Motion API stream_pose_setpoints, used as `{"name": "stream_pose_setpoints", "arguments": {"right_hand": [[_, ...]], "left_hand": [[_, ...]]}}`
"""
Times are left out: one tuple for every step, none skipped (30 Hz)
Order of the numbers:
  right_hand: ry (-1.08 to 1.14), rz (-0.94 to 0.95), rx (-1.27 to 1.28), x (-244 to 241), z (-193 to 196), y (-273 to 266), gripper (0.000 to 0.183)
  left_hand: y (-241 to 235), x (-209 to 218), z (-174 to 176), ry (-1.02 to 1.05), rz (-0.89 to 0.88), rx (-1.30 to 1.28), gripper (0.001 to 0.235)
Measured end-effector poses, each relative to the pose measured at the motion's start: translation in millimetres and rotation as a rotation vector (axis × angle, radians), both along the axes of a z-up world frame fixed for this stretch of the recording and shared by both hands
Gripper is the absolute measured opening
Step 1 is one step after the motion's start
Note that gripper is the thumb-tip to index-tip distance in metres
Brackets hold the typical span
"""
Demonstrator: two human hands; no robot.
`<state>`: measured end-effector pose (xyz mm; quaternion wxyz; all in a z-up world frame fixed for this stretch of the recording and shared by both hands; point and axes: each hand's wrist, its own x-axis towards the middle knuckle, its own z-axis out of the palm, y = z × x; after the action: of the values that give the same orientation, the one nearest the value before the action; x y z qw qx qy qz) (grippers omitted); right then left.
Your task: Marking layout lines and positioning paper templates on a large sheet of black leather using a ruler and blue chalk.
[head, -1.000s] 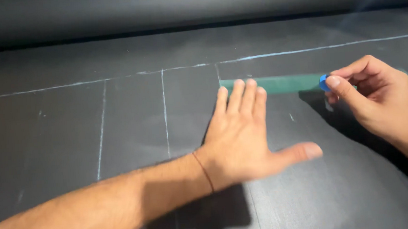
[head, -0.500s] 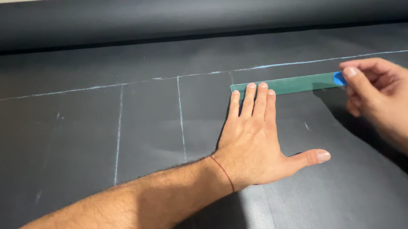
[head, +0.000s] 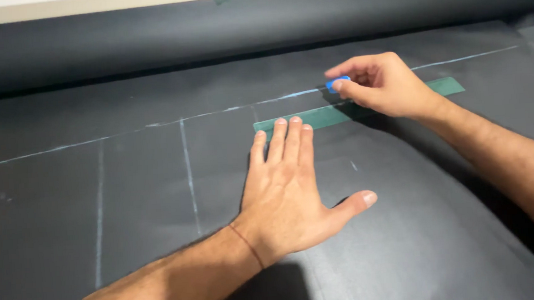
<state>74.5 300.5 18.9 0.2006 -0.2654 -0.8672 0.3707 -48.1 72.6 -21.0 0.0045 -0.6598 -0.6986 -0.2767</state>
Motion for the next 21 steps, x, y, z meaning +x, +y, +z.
{"name": "stream_pose_setpoints", "arguments": {"right_hand": [[0.002, 0.007, -0.022, -0.9, -3.4, 4.9, 0.026], [0.005, 0.015, -0.044, -1.5, -6.8, 9.8, 0.031], [0.005, 0.011, -0.048, -3.7, -4.3, 10.3, 0.031], [-0.009, 0.013, -0.073, -5.6, -1.4, 10.7, 0.025], [-0.023, 0.014, -0.096, -7.2, 2.4, 11.6, 0.02], [-0.023, 0.01, -0.099, -6.8, -2.1, 14.2, 0.02], [-0.013, 0.058, -0.104, -8.6, -5.7, 17.6, 0.021], [-0.003, 0.107, -0.109, -11.2, -9.5, 20.8, 0.021], [-0.005, 0.11, -0.112, -10.8, -11.5, 21.4, 0.021], [0.064, 0.091, -0.182, -10.5, -13.7, 21.9, 0.02], [0.135, 0.072, -0.253, -9.9, -16.7, 22.0, 0.02], [0.133, 0.074, -0.257, -11.2, -17.9, 20.1, 0.02], [0.161, 0.033, -0.294, -10.6, -17.0, 19.0, 0.015], [0.188, -0.009, -0.33, -10.2, -15.2, 17.8, 0.01], [0.186, -0.007, -0.332, -8.9, -18.2, 19.6, 0.01], [0.197, 0.036, -0.325, -7.7, -20.2, 20.6, 0.01], [0.215, 0.086, -0.31, -9.3, -19.9, 23.0, 0.011], [0.222, 0.095, -0.303, -8.6, -24.0, 23.9, 0.011], [0.206, 0.089, -0.284, -8.0, -26.0, 25.8, 0.016], [0.19, 0.083, -0.264, -8.9, -26.1, 28.8, 0.021], [0.199, 0.094, -0.254, -8.7, -30.5, 31.8, 0.021]], "left_hand": [[0.7, -0.3, -1.5, 0.012, 0.008, 0.01, 0.122], [1.4, -0.2, -2.8, 0.023, 0.016, 0.02, 0.122], [1.7, -2.0, -1.5, 0.024, 0.012, 0.016, 0.122], [1.9, -3.5, 0.1, 0.04, 0.007, 0.019, 0.121], [2.9, -4.9, 2.2, 0.056, 0.002, 0.024, 0.12], [2.5, -5.1, 2.3, 0.056, -0.002, 0.023, 0.12], [2.6, -6.9, 2.7, 0.05, -0.021, 0.07, 0.116], [2.6, -9.4, 2.9, 0.045, -0.04, 0.117, 0.112], [3.1, -10.5, 2.6, 0.042, -0.037, 0.114, 0.112], [3.4, -11.7, 2.1, 0.03, -0.045, 0.091, 0.112], [3.4, -12.7, 1.0, 0.02, -0.053, 0.068, 0.113], [3.0, -13.1, -0.7, 0.019, -0.05, 0.064, 0.113], [4.2, -13.0, -1.1, 0.042, -0.048, 0.057, 0.113], [5.2, -13.3, -0.6, 0.066, -0.045, 0.05, 0.113], [5.9, -12.5, -0.9, 0.065, -0.042, 0.048, 0.113], [5.7, -11.8, -0.2, 0.069, -0.042, 0.037, 0.114], [6.6, -13.2, 1.8, 0.082, -0.038, 0.035, 0.115], [5.4, -12.7, 0.4, 0.091, -0.031, 0.041, 0.115], [5.1, -12.2, -0.4, 0.075, -0.034, 0.043, 0.114], [6.0, -13.1, 0.9, 0.059, -0.036, 0.045, 0.114], [6.2, -13.7, 2.5, 0.069, -0.027, 0.056, 0.114]]}}
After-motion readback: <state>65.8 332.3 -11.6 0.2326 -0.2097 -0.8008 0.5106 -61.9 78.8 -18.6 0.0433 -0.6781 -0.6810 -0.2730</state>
